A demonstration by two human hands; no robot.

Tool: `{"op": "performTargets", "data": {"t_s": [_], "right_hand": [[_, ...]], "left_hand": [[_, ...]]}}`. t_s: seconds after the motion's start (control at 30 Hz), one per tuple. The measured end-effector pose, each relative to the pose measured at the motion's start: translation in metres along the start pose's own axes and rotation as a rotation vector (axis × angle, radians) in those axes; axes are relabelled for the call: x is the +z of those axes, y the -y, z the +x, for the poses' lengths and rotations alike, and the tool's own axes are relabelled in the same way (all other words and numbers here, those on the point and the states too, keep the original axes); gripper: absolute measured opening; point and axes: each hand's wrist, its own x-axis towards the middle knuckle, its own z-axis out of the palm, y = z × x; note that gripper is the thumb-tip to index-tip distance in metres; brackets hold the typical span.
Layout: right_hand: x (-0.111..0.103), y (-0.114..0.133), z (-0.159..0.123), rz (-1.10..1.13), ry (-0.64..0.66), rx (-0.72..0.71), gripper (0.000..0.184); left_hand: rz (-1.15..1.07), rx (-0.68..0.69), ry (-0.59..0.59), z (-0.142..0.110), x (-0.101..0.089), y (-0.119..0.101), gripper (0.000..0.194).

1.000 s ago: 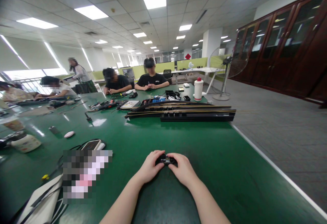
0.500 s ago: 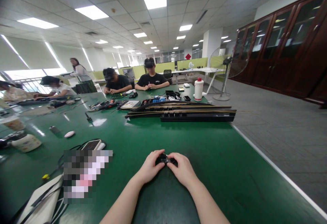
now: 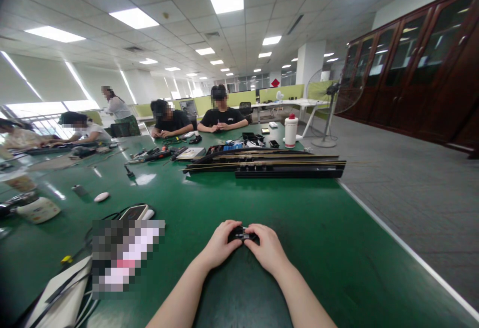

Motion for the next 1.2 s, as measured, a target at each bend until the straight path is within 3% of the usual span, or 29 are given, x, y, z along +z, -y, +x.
{"op": "performTargets", "data": {"t_s": [0.47,0.73,1.0,1.2], "right_hand": [[-0.001,0.001,0.000,0.058,-0.021,0.007,0.017],[-0.005,0.004,0.000,0.188,-0.054,0.107,0.024],[-0.003,-0.005,0.005,0.376,-0.131,0.112,0.025],[-0.001,-0.007,0.008,0.546,-0.200,0.177,0.036]], "left_hand": [[0.005,0.002,0.004,0.000,-0.001,-0.002,0.038],[0.001,-0.008,0.008,0.000,-0.002,-0.004,0.039],[0.000,-0.026,0.016,-0.001,-0.003,-0.005,0.041],[0.005,-0.032,0.019,-0.001,-0.004,-0.006,0.041]]}}
